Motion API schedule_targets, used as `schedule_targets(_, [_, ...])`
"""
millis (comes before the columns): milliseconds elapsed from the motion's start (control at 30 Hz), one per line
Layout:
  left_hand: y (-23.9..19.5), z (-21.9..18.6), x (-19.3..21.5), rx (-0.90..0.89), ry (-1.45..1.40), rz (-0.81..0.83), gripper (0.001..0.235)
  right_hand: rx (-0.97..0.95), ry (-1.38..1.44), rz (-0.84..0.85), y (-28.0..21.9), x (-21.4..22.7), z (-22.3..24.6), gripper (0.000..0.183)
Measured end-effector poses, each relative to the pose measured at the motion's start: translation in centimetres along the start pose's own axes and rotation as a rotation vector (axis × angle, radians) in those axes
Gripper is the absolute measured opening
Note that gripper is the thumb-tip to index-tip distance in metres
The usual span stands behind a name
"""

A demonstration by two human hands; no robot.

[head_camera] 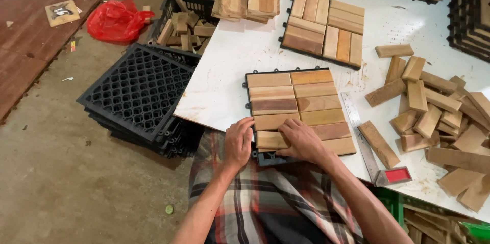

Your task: Assembling interlocking wooden floor tiles by manually placing small wooden blocks into a plastic grid base.

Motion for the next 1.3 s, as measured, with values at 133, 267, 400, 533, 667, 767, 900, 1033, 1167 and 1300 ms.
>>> schedule_targets(133, [0.1,0.0,0.1,-0.004,-0.027,-0.019,0.046,-0.020,0.056,-0.001,0.7,2.5,0.1,0.070])
schedule_targets(267, [-0.4,-0.3,0.3,0.021,-0.039,-0.051,0.044,-0.175,0.007,-0.046,1.7,1.9,-0.9,0.069])
schedule_targets(400, [-0.1,0.1,0.0,0.033,-0.035,-0.059,0.047,-0.189,-0.150,0.104,2.9,-0.1,-1.1,0.082])
schedule_targets(533, [-0.4,0.5,0.0,0.027,-0.012,-0.060,0.047,-0.226,-0.110,0.132,3.0,-1.8,-1.9,0.083])
schedule_targets(667, [-0.1,0.5,0.2,0.017,-0.023,-0.051,0.048,-0.266,-0.043,0.130,3.4,-2.4,-2.6,0.082])
schedule_targets(767, [0.0,0.2,0.1,0.021,-0.040,-0.047,0.048,-0.242,-0.003,0.086,2.6,-1.3,-1.8,0.079])
schedule_targets(900, [-0.1,-0.5,0.4,0.018,-0.050,-0.042,0.049,-0.206,-0.051,-0.032,1.6,0.1,-0.5,0.072])
schedule_targets(1033, [-1.1,-0.8,0.4,-0.004,-0.071,-0.056,0.044,-0.470,0.156,0.090,-0.3,3.5,1.1,0.075])
schedule_targets(1167, [0.0,-0.9,0.4,-0.021,-0.066,-0.013,0.044,-0.783,0.148,0.003,-3.1,1.7,-3.3,0.073])
schedule_targets(1300, [-0.4,-0.2,0.0,0.006,-0.031,-0.004,0.044,-0.963,0.010,0.002,-7.5,-0.2,-7.5,0.074])
Point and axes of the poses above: each hand's wrist, its own y-axis towards the middle knuckle, its own x-axis out of the back of the hand, z = x × y, the point moved 5 cm from there along y, towards the middle knuckle, and after that the axes turned 15 degrees about -y, right-handed, at the moved point
